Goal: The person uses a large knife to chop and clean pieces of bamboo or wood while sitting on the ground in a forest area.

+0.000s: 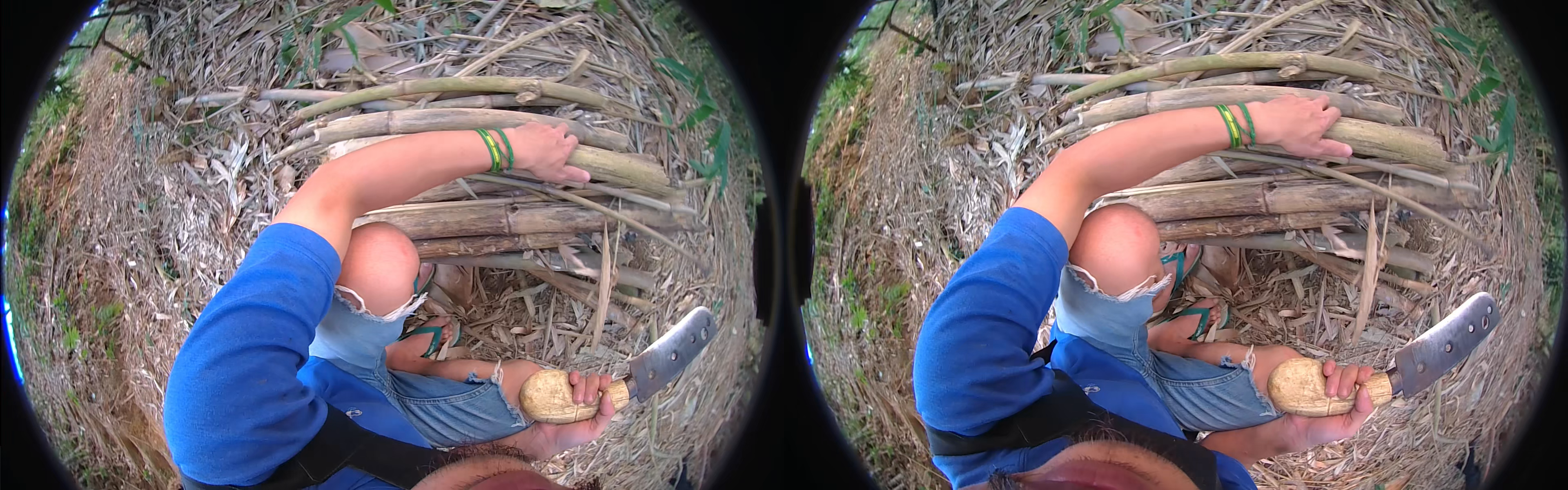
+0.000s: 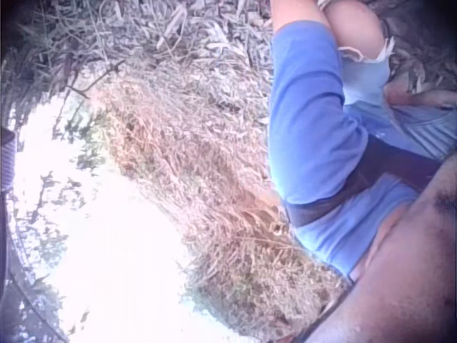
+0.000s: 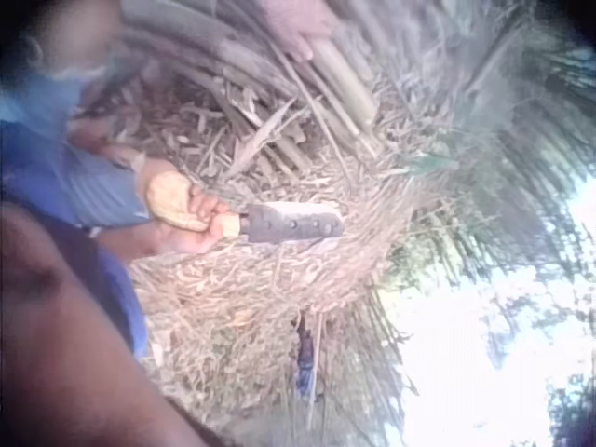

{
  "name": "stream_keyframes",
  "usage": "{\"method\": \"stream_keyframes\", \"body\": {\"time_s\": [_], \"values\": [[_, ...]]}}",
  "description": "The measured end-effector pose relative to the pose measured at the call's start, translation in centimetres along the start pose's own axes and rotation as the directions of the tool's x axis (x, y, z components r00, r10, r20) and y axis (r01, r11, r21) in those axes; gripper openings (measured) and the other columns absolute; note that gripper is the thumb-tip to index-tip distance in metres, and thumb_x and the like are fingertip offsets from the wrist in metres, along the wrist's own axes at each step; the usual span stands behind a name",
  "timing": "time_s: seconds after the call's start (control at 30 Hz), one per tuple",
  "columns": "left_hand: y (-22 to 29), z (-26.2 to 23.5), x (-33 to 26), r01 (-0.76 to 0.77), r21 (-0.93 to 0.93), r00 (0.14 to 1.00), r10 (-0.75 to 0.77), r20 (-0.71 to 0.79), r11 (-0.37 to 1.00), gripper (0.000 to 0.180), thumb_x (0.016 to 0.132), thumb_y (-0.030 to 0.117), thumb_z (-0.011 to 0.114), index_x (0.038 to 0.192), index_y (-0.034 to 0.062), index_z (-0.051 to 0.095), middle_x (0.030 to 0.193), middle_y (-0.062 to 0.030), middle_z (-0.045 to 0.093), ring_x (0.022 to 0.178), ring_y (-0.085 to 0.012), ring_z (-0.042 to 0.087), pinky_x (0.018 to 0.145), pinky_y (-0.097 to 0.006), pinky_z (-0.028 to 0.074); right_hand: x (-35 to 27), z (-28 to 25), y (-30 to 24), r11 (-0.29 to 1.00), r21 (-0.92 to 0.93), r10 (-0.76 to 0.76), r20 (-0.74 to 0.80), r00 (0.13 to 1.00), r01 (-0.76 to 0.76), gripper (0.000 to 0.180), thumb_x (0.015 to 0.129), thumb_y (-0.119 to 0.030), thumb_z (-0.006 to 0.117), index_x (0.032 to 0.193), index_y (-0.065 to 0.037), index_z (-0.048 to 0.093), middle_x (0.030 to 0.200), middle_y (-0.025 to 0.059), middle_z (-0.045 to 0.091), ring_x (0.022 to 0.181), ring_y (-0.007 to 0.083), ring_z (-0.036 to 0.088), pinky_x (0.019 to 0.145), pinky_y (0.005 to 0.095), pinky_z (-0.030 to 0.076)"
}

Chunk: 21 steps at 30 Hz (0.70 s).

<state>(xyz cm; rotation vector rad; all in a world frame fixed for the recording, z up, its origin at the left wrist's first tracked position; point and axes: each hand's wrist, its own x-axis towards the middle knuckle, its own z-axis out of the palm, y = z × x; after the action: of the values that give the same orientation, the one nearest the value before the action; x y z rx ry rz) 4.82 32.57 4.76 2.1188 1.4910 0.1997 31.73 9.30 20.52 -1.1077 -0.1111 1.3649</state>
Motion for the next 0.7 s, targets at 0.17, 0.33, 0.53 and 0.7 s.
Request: {"method": "stream_keyframes", "body": {"time_s": [0.17, 0.33, 0.53, 0.7], "values": [[-7.8, -6.7, -6.0, 0.181, 0.008, 0.963, -0.175, -0.207, 0.983, 0.069, 0.089, 0.058, 0.057, 0.130, 0.0023, 0.055, 0.126, -0.0215, 0.059, 0.115, -0.0343, 0.059, 0.097, -0.044, 0.049, 0.2, 0.0, 0.1, 0.999, -0.016, -0.029, 0.035, 0.999, 0.029, 0.013, 0.088, -0.013, 0.051, 0.096, -0.004, 0.048, 0.068, 0.0000, 0.040, 0.057, 0.0099, 0.040, 0.069, 0.0309, 0.041], [-25.4, -5.9, -16.6, 0.638, 0.252, 0.770, -0.611, -0.185, 0.727, 0.071, 0.083, 0.056, 0.065, 0.127, 0.0021, 0.052, 0.120, -0.0232, 0.060, 0.115, -0.0386, 0.058, 0.099, -0.047, 0.046, 0.7, -0.8, -0.2, 0.999, 0.035, -0.021, 0.080, 0.997, 0.018, 0.012, 0.088, -0.014, 0.052, 0.093, -0.005, 0.049, 0.068, 0.0000, 0.040, 0.058, 0.0111, 0.042, 0.073, 0.0322, 0.043], [-26.9, -5.9, -21.0, 0.374, 0.336, 0.887, -0.228, -0.401, 0.865, 0.041, 0.091, 0.039, 0.062, 0.117, 0.0082, 0.055, 0.102, -0.0167, 0.063, 0.094, -0.0375, 0.062, 0.080, -0.046, 0.050, 1.1, 0.2, 0.1, 1.000, -0.018, -0.020, 0.091, 0.996, 0.021, 0.011, 0.088, -0.013, 0.055, 0.093, -0.005, 0.050, 0.067, -0.0006, 0.041, 0.058, 0.0115, 0.043, 0.074, 0.0334, 0.043], [-18.9, -11.4, -21.7, 0.299, 0.371, 0.855, -0.074, -0.513, 0.879, 0.036, 0.091, 0.037, 0.062, 0.112, 0.0080, 0.058, 0.101, -0.0123, 0.063, 0.091, -0.0330, 0.062, 0.076, -0.041, 0.051, 0.8, -0.1, -0.1, 0.998, -0.025, -0.050, 0.029, 0.998, 0.051, 0.013, 0.085, -0.013, 0.056, 0.093, -0.006, 0.049, 0.066, 0.0001, 0.042, 0.057, 0.0125, 0.044, 0.073, 0.0349, 0.044]]}}
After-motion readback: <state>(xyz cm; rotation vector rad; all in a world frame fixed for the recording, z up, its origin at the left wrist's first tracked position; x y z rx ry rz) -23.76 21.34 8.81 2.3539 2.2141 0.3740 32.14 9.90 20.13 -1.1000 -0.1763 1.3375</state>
